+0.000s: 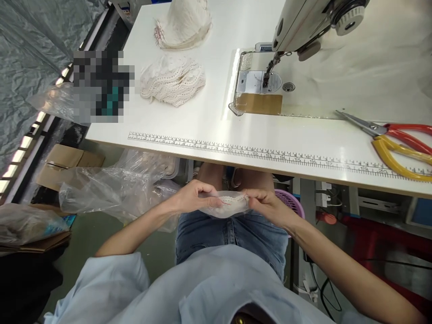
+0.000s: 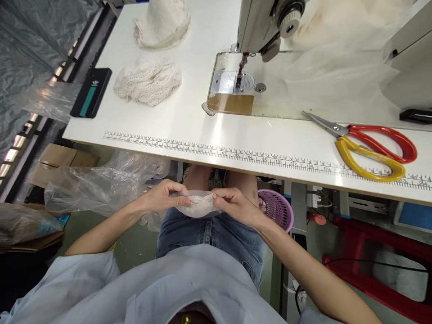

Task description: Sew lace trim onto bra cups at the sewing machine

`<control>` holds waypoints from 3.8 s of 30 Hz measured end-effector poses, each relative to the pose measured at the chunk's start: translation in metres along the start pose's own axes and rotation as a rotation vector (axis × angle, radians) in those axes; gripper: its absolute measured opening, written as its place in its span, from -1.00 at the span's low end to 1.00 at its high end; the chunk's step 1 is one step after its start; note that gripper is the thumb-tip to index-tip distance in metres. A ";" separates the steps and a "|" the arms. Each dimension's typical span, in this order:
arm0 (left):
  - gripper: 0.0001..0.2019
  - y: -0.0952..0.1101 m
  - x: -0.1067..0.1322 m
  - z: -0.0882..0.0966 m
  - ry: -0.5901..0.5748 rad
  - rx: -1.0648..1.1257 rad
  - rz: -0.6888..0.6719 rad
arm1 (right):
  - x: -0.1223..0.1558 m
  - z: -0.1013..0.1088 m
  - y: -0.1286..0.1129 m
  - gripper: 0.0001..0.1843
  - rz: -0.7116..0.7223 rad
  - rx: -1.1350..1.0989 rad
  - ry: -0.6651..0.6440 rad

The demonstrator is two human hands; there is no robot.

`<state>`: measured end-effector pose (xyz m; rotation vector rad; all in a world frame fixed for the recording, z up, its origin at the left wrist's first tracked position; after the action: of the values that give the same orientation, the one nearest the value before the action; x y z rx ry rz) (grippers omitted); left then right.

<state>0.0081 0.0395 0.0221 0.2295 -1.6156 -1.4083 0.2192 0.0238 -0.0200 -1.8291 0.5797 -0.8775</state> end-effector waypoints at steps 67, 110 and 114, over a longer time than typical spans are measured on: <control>-0.80 0.007 -0.009 -0.004 -0.069 -0.116 -0.069 | 0.006 0.004 -0.014 -0.71 -0.055 0.155 0.003; -0.75 0.004 -0.010 0.000 -0.297 0.025 0.038 | 0.009 0.017 -0.002 -0.68 -0.148 -0.002 0.027; -0.70 -0.003 -0.010 -0.003 -0.317 0.100 0.085 | 0.009 0.017 -0.002 -0.66 -0.168 0.017 0.033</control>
<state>0.0148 0.0430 0.0138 -0.0064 -1.9333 -1.3493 0.2375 0.0280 -0.0197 -1.8706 0.4421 -1.0226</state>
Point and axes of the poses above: each hand's wrist, its own x-axis away from the middle knuckle, its own z-axis out of the back of the hand, y = z × x, the point moved 2 cm from there along -x, towards the middle knuckle, and after that the axes turned 1 degree about -z, right-handed, at the moved point
